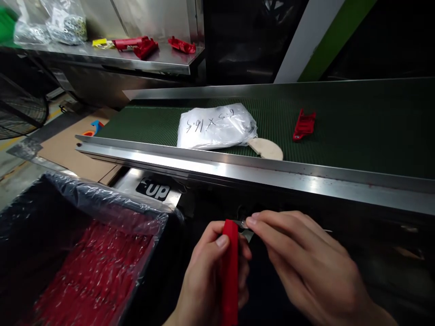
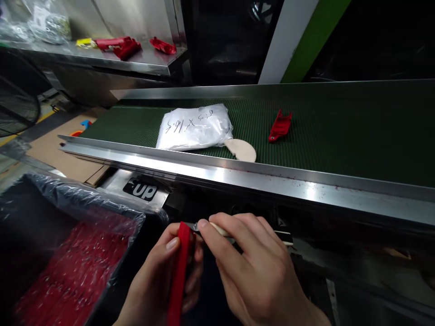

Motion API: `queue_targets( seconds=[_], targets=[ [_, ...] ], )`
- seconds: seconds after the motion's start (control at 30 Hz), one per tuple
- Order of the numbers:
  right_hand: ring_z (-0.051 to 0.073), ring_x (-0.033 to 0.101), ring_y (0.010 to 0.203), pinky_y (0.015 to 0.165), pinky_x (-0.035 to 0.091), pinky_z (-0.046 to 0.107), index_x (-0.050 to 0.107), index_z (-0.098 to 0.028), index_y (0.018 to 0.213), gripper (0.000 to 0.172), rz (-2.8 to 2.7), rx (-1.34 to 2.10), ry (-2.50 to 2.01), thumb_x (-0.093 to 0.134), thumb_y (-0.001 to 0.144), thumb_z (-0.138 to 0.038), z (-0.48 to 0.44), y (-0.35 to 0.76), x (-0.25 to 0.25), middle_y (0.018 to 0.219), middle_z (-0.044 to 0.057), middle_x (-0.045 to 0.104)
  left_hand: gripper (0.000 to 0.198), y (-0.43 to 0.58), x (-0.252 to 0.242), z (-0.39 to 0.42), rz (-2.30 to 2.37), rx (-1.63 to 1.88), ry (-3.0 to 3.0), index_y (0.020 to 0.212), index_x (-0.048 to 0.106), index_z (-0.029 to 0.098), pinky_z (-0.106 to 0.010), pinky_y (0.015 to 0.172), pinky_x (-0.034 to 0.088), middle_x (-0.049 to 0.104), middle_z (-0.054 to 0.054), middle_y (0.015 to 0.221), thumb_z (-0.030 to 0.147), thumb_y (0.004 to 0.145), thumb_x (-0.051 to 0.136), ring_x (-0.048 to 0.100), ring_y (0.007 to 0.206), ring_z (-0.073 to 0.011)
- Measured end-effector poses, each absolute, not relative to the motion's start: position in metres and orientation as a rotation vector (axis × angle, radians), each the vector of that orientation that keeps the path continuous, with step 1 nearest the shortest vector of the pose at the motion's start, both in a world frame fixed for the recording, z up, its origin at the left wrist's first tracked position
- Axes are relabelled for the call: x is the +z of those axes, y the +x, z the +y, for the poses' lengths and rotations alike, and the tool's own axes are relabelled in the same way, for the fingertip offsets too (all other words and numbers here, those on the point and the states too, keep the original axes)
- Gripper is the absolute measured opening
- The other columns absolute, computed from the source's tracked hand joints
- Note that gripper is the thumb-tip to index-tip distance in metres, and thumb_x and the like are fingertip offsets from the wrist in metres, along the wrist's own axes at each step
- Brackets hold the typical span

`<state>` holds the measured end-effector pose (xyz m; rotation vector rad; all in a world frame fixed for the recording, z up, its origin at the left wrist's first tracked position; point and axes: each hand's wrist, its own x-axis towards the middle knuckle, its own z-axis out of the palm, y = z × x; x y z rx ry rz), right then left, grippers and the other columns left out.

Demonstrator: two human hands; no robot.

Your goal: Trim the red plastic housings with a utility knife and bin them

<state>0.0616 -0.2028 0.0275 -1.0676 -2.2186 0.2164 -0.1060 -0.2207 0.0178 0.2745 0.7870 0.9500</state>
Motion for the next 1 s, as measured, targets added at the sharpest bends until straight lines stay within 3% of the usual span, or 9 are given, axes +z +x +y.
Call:
queue_targets(
  seconds=[0.47, 0.7, 1.0],
  targets=[
    [0.022, 0.059, 0.096, 0.078, 0.047, 0.037, 0.062, -0.012, 0.124, 0.042, -2.288, 0.208, -1.062, 0.049, 0.087, 0.002, -0.213, 0.066, 0.023, 0.113, 0.011, 0.065, 0.015, -0.108, 0.015, -0.216, 0.801, 0.958, 0.202, 0.096, 0.053, 0.022, -0.013, 0.039, 0.037, 0.056, 0.001, 0.077, 0.037, 0.092, 0.052, 0.046, 0.051, -0.0067],
    [0.021, 0.057, 0.1, 0.081, 0.045, 0.036, 0.062, -0.015, 0.127, 0.043, -2.408, 0.214, -1.047, 0.049, 0.088, -0.001, -0.224, 0.069, 0.024, 0.12, 0.007, 0.064, 0.014, -0.111, 0.02, -0.204, 0.788, 1.002, 0.316, 0.097, 0.051, 0.021, -0.015, 0.04, 0.038, 0.053, 0.001, 0.083, 0.034, 0.094, 0.045, 0.043, 0.051, -0.0058],
    [0.022, 0.056, 0.099, 0.081, 0.045, 0.035, 0.065, -0.015, 0.122, 0.032, -2.415, 0.201, -0.968, 0.052, 0.093, -0.009, -0.234, 0.064, 0.018, 0.117, 0.006, 0.065, 0.011, -0.111, 0.027, -0.19, 0.776, 1.078, 0.39, 0.094, 0.047, 0.02, -0.015, 0.043, 0.037, 0.053, 0.0, 0.08, 0.03, 0.095, 0.042, 0.045, 0.054, -0.0075]
  ],
)
